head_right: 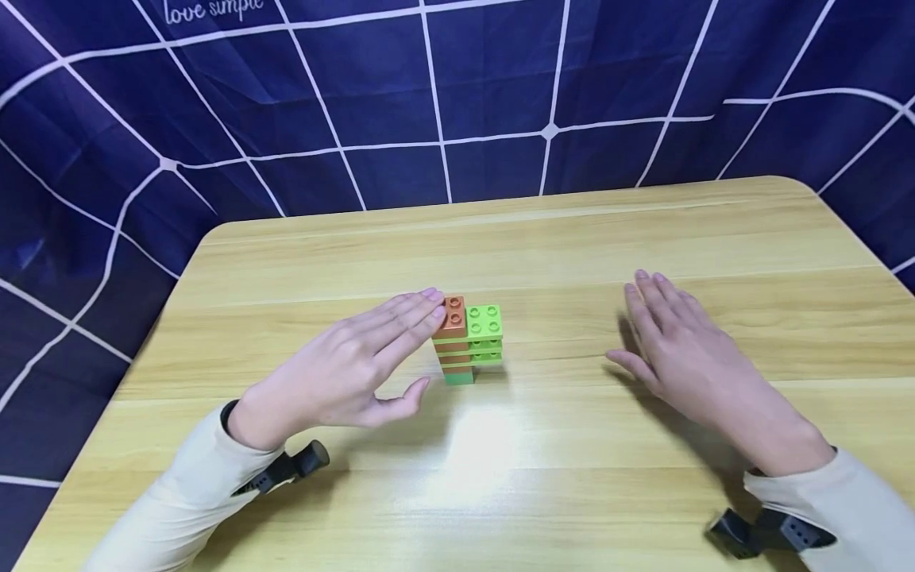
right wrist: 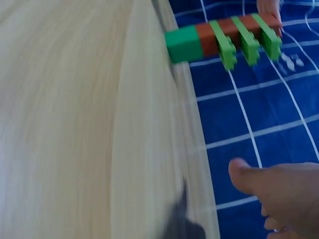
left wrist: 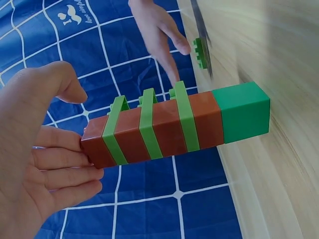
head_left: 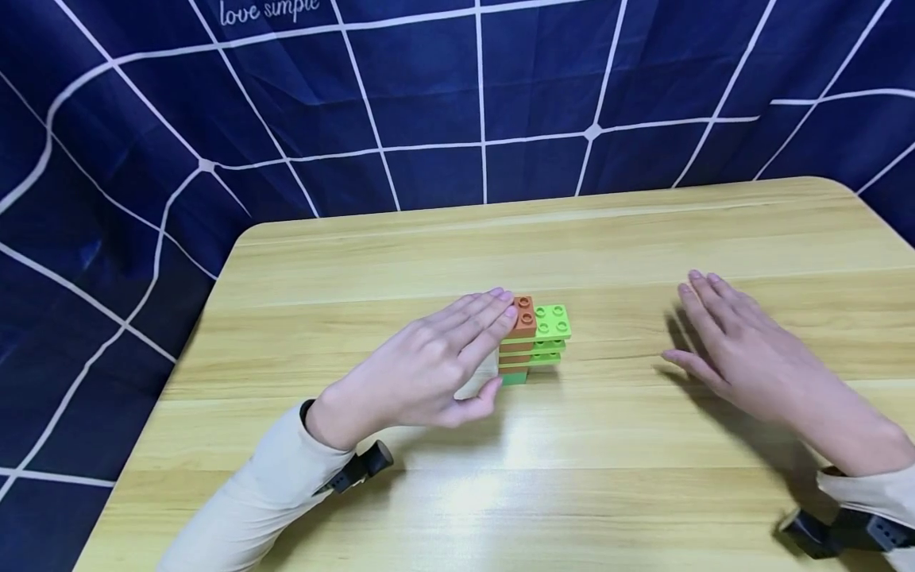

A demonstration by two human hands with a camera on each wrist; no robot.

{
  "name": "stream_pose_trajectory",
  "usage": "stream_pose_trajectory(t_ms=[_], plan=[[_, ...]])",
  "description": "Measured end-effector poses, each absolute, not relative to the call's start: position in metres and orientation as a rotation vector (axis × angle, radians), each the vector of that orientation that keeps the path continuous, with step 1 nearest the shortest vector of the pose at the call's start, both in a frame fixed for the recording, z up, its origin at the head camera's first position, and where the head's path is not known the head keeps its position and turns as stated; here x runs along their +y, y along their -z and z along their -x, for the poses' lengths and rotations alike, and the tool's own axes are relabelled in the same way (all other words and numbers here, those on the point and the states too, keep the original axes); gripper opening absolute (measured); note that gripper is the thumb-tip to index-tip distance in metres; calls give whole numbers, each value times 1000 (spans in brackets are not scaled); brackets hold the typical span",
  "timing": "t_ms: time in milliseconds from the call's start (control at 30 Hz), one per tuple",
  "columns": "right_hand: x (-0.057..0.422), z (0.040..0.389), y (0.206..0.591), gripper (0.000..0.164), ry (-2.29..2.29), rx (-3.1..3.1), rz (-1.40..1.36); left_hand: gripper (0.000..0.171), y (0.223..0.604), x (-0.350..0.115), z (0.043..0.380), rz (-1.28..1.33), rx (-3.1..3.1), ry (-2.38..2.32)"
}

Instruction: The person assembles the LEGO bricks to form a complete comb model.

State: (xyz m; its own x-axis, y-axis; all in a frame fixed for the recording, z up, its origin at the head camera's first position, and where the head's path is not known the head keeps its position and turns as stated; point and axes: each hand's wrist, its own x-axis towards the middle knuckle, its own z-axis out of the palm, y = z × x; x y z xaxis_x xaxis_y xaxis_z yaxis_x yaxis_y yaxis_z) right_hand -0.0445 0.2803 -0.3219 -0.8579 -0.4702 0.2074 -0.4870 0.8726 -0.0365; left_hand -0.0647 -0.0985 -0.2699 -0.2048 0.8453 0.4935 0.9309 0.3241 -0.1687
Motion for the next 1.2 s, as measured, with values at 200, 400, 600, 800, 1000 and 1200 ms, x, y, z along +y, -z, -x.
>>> stream_pose_trajectory(t_ms=[200, 400, 600, 800, 1000, 1200], plan=[[305, 41, 329, 81, -235, -3089, -463, 60, 270, -98, 65, 1562, -2103, 262], [319, 39, 336, 63, -172, -2938, -366, 60, 269, -98, 67, 1571, -2106, 279], [325, 38, 341, 57, -134, -2872, -287, 60, 268, -98, 69, 1573, -2114, 303], [327, 36, 345, 54, -146, -2847, -284, 61, 270, -98, 70, 1581, -2112, 326], [325, 37, 345, 52, -165, -2824, -326, 62, 272, -98, 71, 1577, -2101, 345], [324, 38, 344, 51, -218, -2740, -406, 63, 274, -95, 70, 1566, -2092, 352]])
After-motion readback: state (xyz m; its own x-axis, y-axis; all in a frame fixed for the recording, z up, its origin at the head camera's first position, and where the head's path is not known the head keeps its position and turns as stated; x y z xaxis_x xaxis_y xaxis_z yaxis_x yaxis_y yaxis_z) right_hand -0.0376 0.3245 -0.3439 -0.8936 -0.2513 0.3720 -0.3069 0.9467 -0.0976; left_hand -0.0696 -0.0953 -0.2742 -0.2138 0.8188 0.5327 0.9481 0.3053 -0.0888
